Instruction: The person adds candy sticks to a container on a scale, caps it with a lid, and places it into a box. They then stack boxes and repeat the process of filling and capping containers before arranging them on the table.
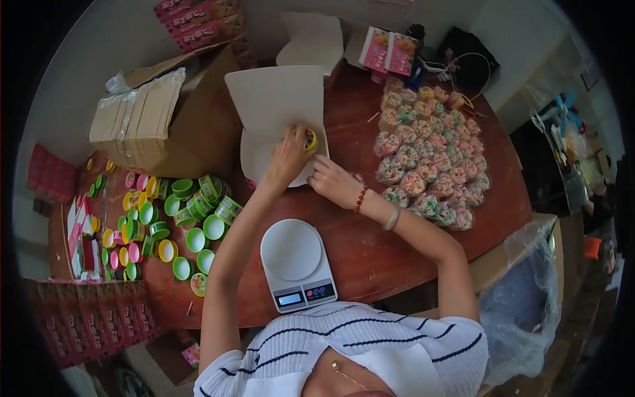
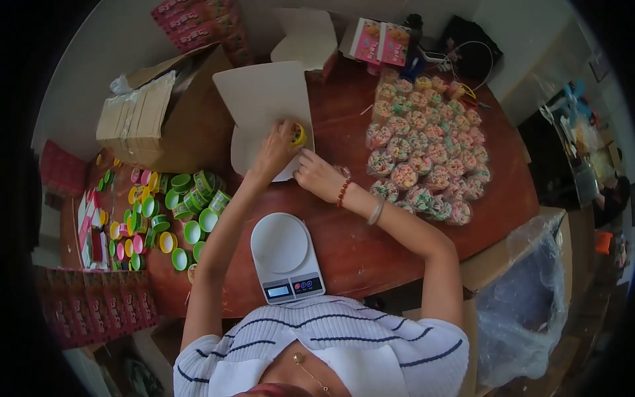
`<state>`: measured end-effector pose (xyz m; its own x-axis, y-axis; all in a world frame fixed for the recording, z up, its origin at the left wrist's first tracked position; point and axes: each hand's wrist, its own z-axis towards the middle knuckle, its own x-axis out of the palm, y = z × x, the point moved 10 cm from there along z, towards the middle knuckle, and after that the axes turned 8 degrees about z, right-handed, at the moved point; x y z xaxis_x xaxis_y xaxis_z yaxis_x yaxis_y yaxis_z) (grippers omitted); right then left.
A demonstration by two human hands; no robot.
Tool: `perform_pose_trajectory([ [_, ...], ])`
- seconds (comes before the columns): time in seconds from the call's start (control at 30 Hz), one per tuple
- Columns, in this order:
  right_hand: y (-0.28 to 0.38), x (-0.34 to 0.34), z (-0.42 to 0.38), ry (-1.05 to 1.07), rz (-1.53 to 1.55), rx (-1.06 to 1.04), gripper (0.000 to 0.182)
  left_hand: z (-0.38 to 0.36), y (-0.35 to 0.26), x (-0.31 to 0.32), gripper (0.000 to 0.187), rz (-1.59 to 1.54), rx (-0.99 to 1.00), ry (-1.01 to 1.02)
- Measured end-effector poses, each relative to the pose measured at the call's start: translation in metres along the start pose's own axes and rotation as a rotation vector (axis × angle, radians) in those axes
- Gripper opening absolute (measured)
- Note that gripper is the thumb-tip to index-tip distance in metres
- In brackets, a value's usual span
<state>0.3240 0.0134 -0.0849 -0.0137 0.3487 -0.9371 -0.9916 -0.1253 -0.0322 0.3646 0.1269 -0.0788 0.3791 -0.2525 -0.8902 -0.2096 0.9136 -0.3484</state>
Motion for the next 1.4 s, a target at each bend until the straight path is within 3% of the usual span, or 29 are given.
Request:
perform_pose_trajectory([
  [0.1,-0.017,-0.014,-0.012,-0.052,0.041,0.007,0.01,-0.003,-0.006,0.012,0.073,0.03,0.069,-0.062],
  [0.13,-0.016,-0.039,-0.013,-0.163,0.16,-0.008,0.021,-0.008,-0.012,0.003,0.073,0.025,0.08,-0.051],
  [0.23,-0.053,-0.082,-0.047,-0.296,0.359,0.254,0.034,-0.033,-0.029,-0.053,0.07,0.001,0.146,-0.109],
  [0.3,-0.097,-0.103,-0.093,-0.322,0.463,0.594,0.037,-0.055,-0.022,-0.087,0.059,-0.195,0.024,-0.028],
  [0.47,-0.097,-0.119,-0.18,-0.174,0.417,0.889,0.053,-0.115,0.006,-0.147,0.043,-0.263,-0.12,-0.008],
  [0.57,-0.055,-0.113,-0.186,0.015,0.057,1.046,0.064,-0.143,0.02,-0.16,0.039,-0.261,-0.133,-0.064],
  [0.67,-0.042,-0.092,-0.19,-0.094,0.028,1.15,0.067,-0.163,0.034,-0.168,0.035,-0.23,-0.174,-0.095],
  [0.77,-0.028,-0.105,-0.177,-0.246,0.076,0.996,0.072,-0.192,0.063,-0.184,0.032,-0.233,-0.303,-0.169],
  [0.8,-0.021,-0.111,-0.177,-0.282,0.161,1.075,0.072,-0.204,0.075,-0.193,0.032,-0.229,-0.353,-0.208],
  [0.9,0.026,-0.13,-0.122,-0.269,0.41,0.914,0.065,-0.24,0.113,-0.205,0.032,-0.242,-0.539,-0.276],
  [1.07,0.089,-0.061,-0.041,-0.167,0.819,0.591,0.062,-0.232,0.092,-0.188,0.031,-0.106,-0.365,-0.177],
  [1.2,0.073,-0.07,-0.035,-0.173,0.847,0.623,0.075,-0.226,0.071,-0.19,0.03,-0.189,-0.359,-0.175],
  [1.23,0.052,-0.065,-0.049,-0.199,0.89,0.71,0.082,-0.228,0.071,-0.193,0.03,-0.195,-0.372,-0.186],
  [1.3,0.009,-0.075,-0.084,-0.306,0.466,0.837,0.079,-0.229,0.067,-0.197,0.027,-0.14,-0.355,-0.2],
  [1.37,-0.017,-0.08,-0.096,-0.286,0.134,0.87,0.078,-0.229,0.068,-0.194,0.027,-0.083,-0.349,-0.199],
  [1.4,-0.026,-0.069,-0.097,-0.279,0.133,0.809,0.078,-0.225,0.065,-0.189,0.027,-0.146,-0.347,-0.191],
])
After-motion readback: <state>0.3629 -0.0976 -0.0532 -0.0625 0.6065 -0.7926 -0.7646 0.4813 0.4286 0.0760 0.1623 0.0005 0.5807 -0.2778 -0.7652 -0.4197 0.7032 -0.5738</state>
